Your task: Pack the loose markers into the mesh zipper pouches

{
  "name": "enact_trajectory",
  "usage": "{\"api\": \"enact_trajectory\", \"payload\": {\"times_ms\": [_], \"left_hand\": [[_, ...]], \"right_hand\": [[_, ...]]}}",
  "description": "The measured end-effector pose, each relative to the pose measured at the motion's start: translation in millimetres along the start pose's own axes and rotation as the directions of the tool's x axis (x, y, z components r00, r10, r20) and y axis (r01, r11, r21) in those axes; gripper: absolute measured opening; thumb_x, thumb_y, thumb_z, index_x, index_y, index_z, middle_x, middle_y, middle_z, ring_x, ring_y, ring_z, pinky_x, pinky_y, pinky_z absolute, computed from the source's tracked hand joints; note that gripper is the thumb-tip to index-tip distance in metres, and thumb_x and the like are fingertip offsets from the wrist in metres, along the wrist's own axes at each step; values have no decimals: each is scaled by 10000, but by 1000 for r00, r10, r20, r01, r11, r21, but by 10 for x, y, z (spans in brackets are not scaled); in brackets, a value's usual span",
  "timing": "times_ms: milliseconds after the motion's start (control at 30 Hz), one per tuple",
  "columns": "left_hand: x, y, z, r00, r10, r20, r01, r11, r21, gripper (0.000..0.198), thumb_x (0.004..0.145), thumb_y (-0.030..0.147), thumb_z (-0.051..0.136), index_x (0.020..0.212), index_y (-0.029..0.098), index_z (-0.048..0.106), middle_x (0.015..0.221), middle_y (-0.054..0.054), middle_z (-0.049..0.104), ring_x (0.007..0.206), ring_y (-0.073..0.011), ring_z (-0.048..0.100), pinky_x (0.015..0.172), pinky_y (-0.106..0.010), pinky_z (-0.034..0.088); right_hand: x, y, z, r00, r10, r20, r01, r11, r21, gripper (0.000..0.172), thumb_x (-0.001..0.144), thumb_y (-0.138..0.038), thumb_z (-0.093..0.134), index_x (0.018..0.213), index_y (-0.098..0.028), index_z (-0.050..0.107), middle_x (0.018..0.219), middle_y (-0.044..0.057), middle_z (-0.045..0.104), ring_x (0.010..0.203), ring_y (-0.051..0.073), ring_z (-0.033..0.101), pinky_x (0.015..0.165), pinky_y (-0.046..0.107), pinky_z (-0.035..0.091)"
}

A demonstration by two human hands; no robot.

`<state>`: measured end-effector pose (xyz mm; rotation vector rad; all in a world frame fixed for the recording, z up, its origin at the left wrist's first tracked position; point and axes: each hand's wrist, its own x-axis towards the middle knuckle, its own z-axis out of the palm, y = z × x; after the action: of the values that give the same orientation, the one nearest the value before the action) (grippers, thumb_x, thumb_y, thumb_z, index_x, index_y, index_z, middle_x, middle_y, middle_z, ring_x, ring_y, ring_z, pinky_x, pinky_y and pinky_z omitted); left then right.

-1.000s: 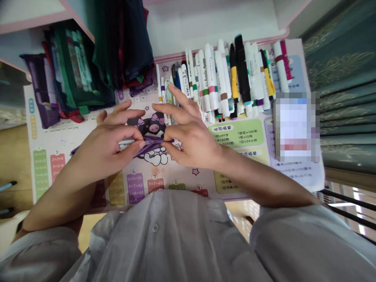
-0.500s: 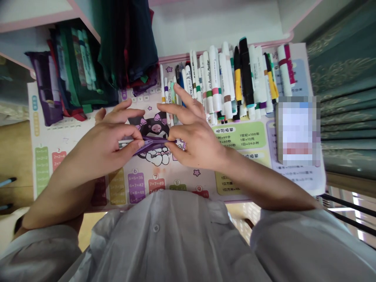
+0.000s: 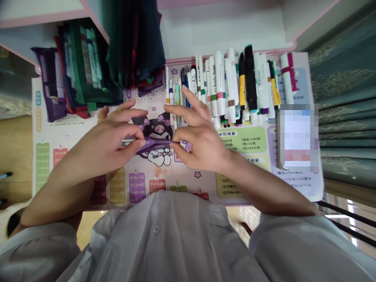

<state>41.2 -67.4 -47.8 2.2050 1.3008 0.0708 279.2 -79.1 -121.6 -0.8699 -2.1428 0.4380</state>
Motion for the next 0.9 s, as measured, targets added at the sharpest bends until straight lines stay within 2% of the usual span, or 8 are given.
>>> {"api": "enact_trajectory", "payload": {"times_ms": [133,267,500,600,733,900], "left_hand": [[-1,-9,-4,1000,-5,4,5,1000,10,210,872,268,528,700,195,626,1381,-34,570,1466,-342,320,1197,-660,63],[-1,-13,-10,1000,-3,10,3,1000,20,203,869,254,531,701,194,629,1380,-38,571,1469,-346,315,1195,-670,56],[-12,-39,-36,1000,-2,18,2,1000,9,198,869,268,545,710,197,641,1370,-36,576,1470,-355,315,1204,-661,49],[-18,-55,-44,1000,-15,26,14,999,44,207,880,269,524,726,193,639,1395,-27,559,1472,-349,312,1202,-659,49],[-24,-74,-51,999,-13,52,9,996,85,220,900,277,495,763,191,643,1422,-30,539,1479,-335,298,1203,-651,49],[-29,-98,-67,998,-4,67,-4,994,113,242,913,302,469,808,201,662,1438,-21,528,1487,-329,281,1214,-630,48]], "right_hand": [[-3,-4,-7,999,37,24,-37,999,4,148,787,-280,701,694,-261,588,1431,-90,544,1510,356,239,1222,653,230],[-10,2,1,1000,3,-1,-3,1000,1,166,765,-267,720,684,-252,576,1461,-73,523,1500,377,257,1226,634,239],[3,-14,-45,995,85,50,-88,994,59,134,769,-337,756,739,-294,633,1422,-58,563,1509,371,236,1257,620,196],[0,-12,-44,996,81,35,-83,995,48,123,775,-358,752,758,-300,645,1410,-52,573,1504,371,249,1252,624,210],[-10,-2,-28,998,66,12,-66,998,23,81,807,-362,716,788,-315,653,1399,-92,570,1501,361,264,1233,659,233],[-8,-3,-57,998,39,57,-37,999,-25,42,826,-334,692,864,-337,675,1425,-105,530,1509,362,243,1231,671,247]]}}
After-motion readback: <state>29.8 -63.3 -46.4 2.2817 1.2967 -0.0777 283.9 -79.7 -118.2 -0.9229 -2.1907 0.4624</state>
